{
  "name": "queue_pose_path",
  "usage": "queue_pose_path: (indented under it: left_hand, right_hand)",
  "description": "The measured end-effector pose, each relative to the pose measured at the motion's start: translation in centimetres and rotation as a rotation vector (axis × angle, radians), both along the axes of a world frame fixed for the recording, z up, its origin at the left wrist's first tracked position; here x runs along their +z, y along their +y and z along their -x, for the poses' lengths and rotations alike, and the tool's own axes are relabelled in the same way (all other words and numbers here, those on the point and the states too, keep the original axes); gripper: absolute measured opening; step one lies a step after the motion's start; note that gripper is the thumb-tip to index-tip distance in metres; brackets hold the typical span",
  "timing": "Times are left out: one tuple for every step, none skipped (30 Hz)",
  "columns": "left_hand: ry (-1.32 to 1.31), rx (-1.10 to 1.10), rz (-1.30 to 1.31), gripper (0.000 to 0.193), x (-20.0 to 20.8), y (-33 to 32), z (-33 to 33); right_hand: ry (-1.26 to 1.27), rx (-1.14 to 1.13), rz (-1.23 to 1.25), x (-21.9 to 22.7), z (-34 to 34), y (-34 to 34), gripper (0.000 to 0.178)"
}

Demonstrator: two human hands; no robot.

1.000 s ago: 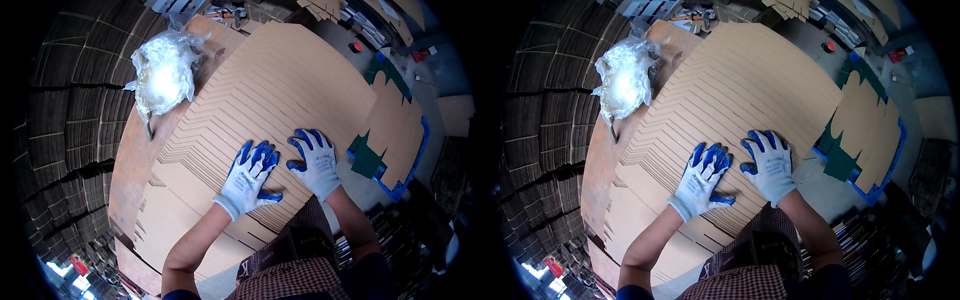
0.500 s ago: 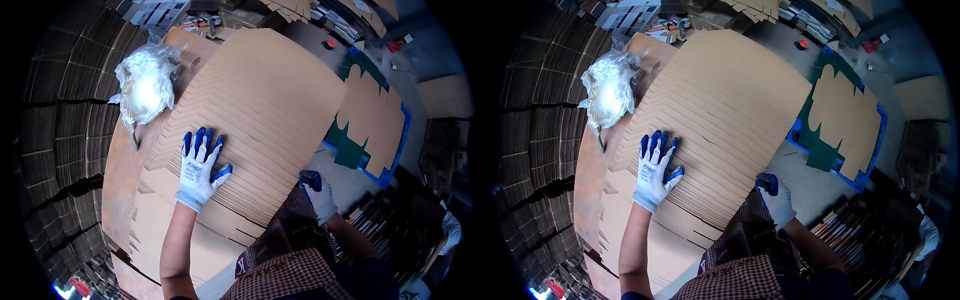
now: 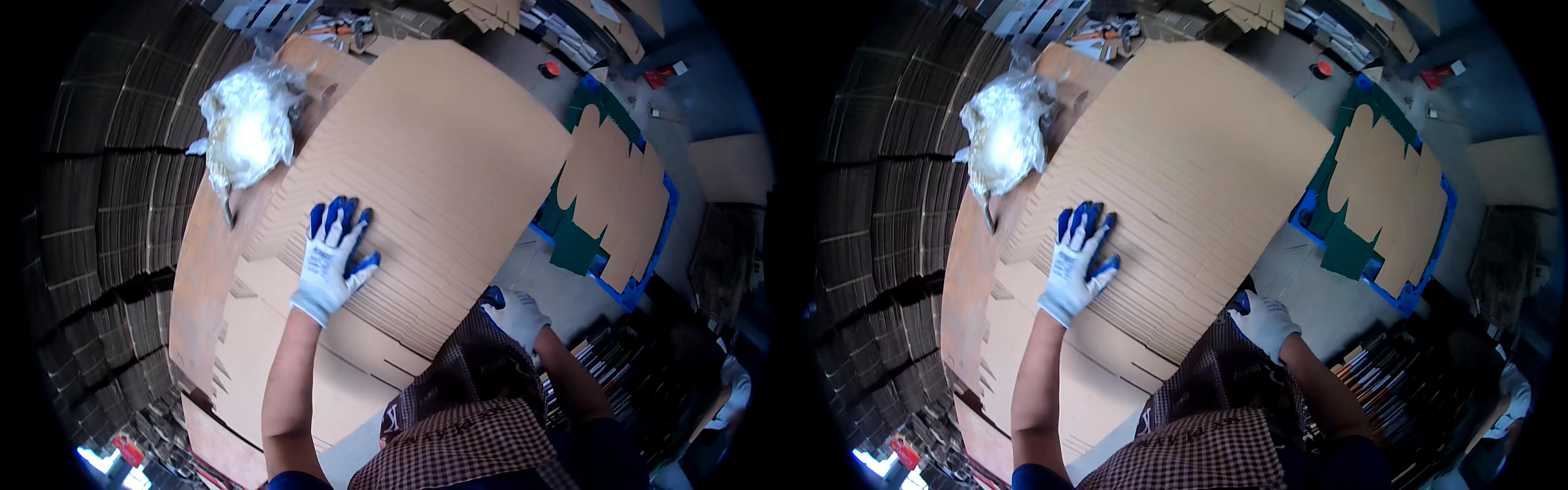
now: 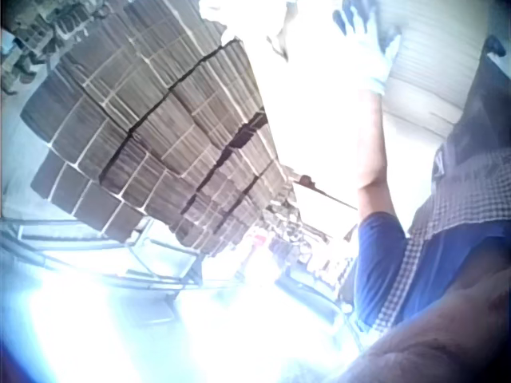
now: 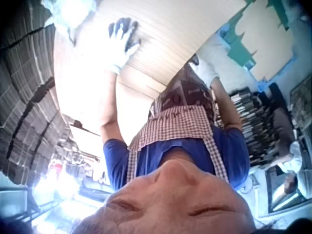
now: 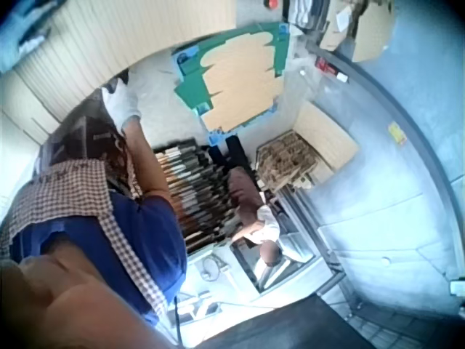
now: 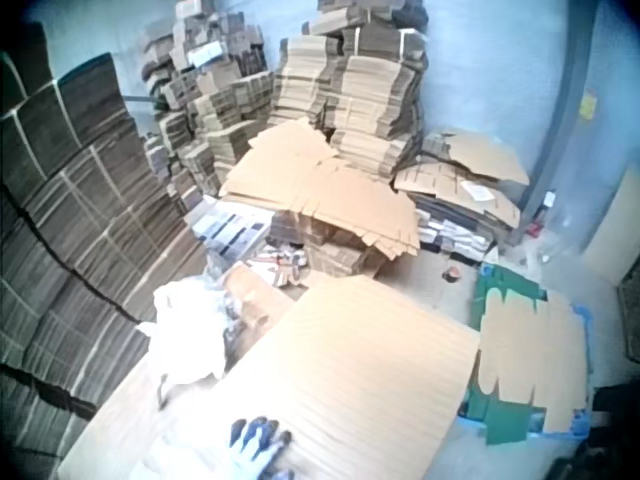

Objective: The person stacks flat cardboard pieces on a workbench, then uses a cloth to spread a white paste from a plastic bag across the cardboard surface. Another worker assembles boxes nearby.

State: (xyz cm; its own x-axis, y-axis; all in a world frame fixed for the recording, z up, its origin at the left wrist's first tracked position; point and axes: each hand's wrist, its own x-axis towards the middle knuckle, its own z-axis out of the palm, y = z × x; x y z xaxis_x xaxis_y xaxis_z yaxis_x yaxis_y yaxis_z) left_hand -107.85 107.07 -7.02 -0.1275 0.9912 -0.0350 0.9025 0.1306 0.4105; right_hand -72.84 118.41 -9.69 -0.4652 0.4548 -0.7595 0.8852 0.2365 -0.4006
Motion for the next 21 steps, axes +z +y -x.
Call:
queue_pose_path:
  left_hand:
    - [-0.012,0.019,-0.024,0.066,0.3,-0.7,0.5]
    - [-0.02,0.036,-0.052,0.057,1.7,-0.9,0.7]
    - [-0.021,0.031,-0.092,0.052,2.5,-1.2,1.1]
    - [-0.055,0.045,-0.097,0.05,3.1,-2.0,1.2]
    - [-0.09,0.059,-0.102,0.048,3.5,-3.1,1.1]
    - [-0.085,0.025,-0.067,0.047,3.3,-4.3,0.9]
    - [-0.065,0.013,-0.036,0.059,3.2,-5.7,-0.1]
    - [-0.076,-0.053,-0.009,0.06,3.2,-6.5,-0.7]
    - [-0.088,-0.116,0.019,0.061,3.5,-6.9,-1.6]
    - [-0.09,-0.156,-0.003,0.061,3.0,-7.2,-2.4]
    - [-0.121,-0.154,0.019,0.062,2.7,-7.5,-3.0]
    - [-0.144,-0.126,0.013,0.061,2.3,-7.6,-3.7]
    - [-0.169,-0.1,0.009,0.06,2.0,-7.8,-4.2]
    - [-0.167,-0.089,0.015,0.059,2.0,-7.9,-4.2]
    - [-0.177,-0.088,0.017,0.058,2.0,-7.5,-4.3]
    - [-0.169,-0.092,-0.01,0.056,2.2,-6.9,-4.2]
    - [-0.174,-0.114,-0.004,0.054,2.5,-5.9,-4.1]
    - [-0.142,-0.131,0.0,0.054,2.9,-4.7,-4.0]
    - [-0.105,-0.142,0.005,0.054,2.8,-3.6,-4.1]
    - [-0.108,-0.162,-0.018,0.057,2.2,-2.8,-4.2]
    - [-0.08,-0.183,0.019,0.062,1.9,-1.5,-4.5]
  right_hand:
    - [0.002,0.013,0.022,1.5,0.5,0.2,0.044]
    - [-0.005,0.015,0.04,3.5,0.9,0.4,0.044]
    - [-0.007,0.019,0.052,4.6,1.3,0.5,0.044]
    - [0.068,-0.058,0.09,4.8,1.6,0.3,0.041]
    - [0.168,-0.066,0.007,5.2,2.2,-0.2,0.039]
    - [0.269,-0.077,-0.08,5.6,3.1,-0.7,0.038]
    - [0.371,-0.087,-0.161,5.8,4.0,-1.3,0.037]
    - [0.391,-0.078,-0.214,5.2,5.1,-1.6,0.036]
    - [0.45,-0.045,-0.299,4.5,6.2,-2.0,0.036]
    - [0.509,-0.012,-0.384,3.8,7.3,-2.2,0.036]
    - [0.568,0.019,-0.469,3.3,8.2,-2.4,0.036]
    - [0.541,0.009,-0.47,3.0,8.8,-2.7,0.035]
    - [0.533,0.007,-0.51,2.7,9.1,-2.7,0.034]
    - [0.524,0.004,-0.549,2.5,9.4,-2.4,0.033]
    - [0.5,-0.002,-0.595,2.3,9.3,-2.3,0.032]
    - [0.536,-0.037,-0.597,1.8,9.4,-2.0,0.03]
    - [0.548,-0.036,-0.659,1.7,9.5,-1.8,0.031]
    - [0.525,-0.024,-0.699,1.4,9.5,-1.4,0.034]
    - [0.509,-0.009,-0.736,1.1,9.6,-1.1,0.038]
    - [0.466,0.012,-0.713,0.9,9.7,-0.9,0.04]
    - [0.422,0.026,-0.7,0.8,9.8,-0.5,0.042]
